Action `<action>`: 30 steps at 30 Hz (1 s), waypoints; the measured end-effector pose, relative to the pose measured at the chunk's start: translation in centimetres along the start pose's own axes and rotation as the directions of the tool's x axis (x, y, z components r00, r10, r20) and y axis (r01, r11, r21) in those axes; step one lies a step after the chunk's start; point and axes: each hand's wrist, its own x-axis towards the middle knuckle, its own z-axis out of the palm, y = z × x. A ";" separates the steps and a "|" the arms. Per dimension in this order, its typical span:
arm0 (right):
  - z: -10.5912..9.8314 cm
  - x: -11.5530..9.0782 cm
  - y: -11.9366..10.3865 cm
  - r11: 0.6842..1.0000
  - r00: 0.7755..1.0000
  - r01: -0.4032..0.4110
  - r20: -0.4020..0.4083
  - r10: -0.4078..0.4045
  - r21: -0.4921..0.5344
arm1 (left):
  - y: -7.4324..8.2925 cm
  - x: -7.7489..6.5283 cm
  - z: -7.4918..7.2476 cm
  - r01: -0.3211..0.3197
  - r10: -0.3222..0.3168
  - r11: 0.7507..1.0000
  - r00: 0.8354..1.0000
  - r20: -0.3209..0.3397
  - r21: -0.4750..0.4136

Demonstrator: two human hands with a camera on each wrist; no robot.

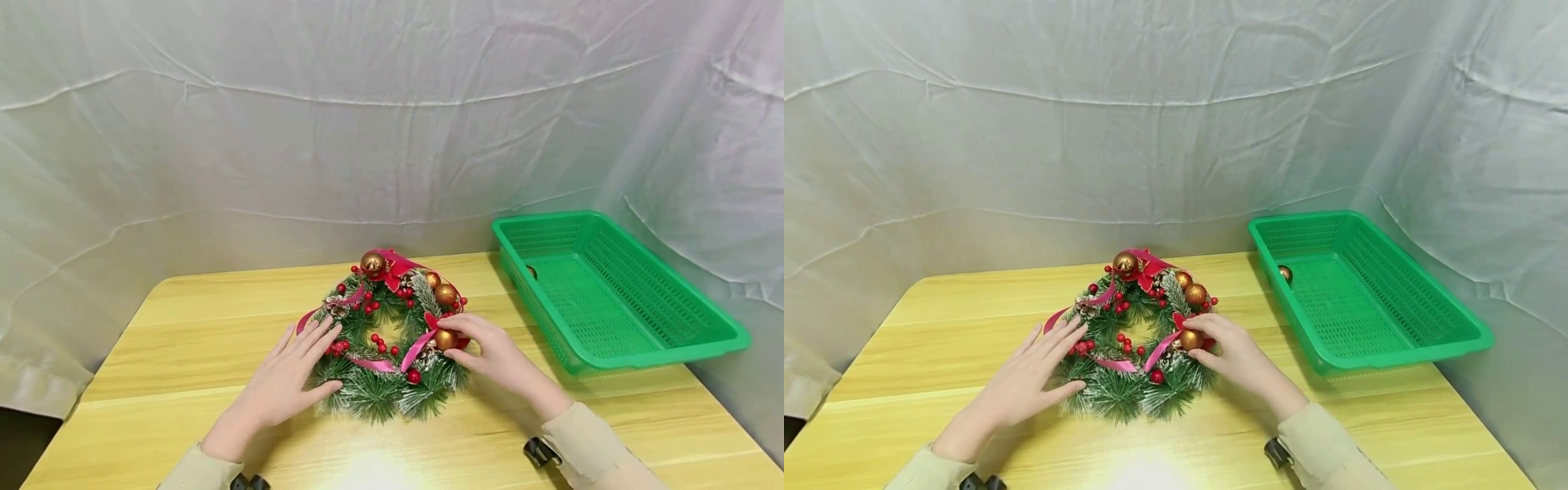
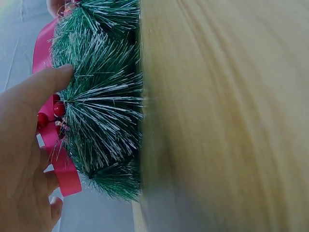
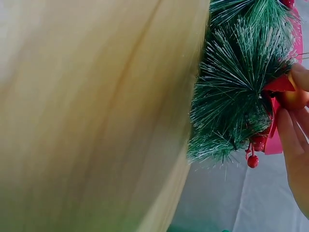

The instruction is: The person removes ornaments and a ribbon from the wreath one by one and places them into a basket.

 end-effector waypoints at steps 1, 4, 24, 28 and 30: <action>-0.1 0.0 0.0 1.000 1.000 -0.001 0.002 0.001 -0.007 | 0.0 0.0 0.0 0.001 -0.001 1.000 1.000 0.000 -0.004; -0.3 0.0 -0.1 1.000 1.000 -0.003 -0.002 0.003 -0.029 | 0.0 0.0 -0.2 0.007 -0.007 1.000 1.000 0.008 -0.012; -4.4 -1.0 -1.0 0.992 0.992 0.096 -0.075 -0.103 -0.083 | 0.0 0.0 -0.1 0.007 -0.007 1.000 1.000 0.005 -0.007; -5.8 -1.4 -0.8 0.994 0.992 0.063 -0.099 -0.071 -0.087 | 0.1 0.0 -0.1 0.013 -0.013 1.000 1.000 0.015 -0.010; -6.5 -1.7 -0.7 0.994 0.992 0.048 -0.113 -0.059 -0.097 | 0.1 0.0 -0.1 0.015 -0.015 1.000 1.000 0.017 -0.008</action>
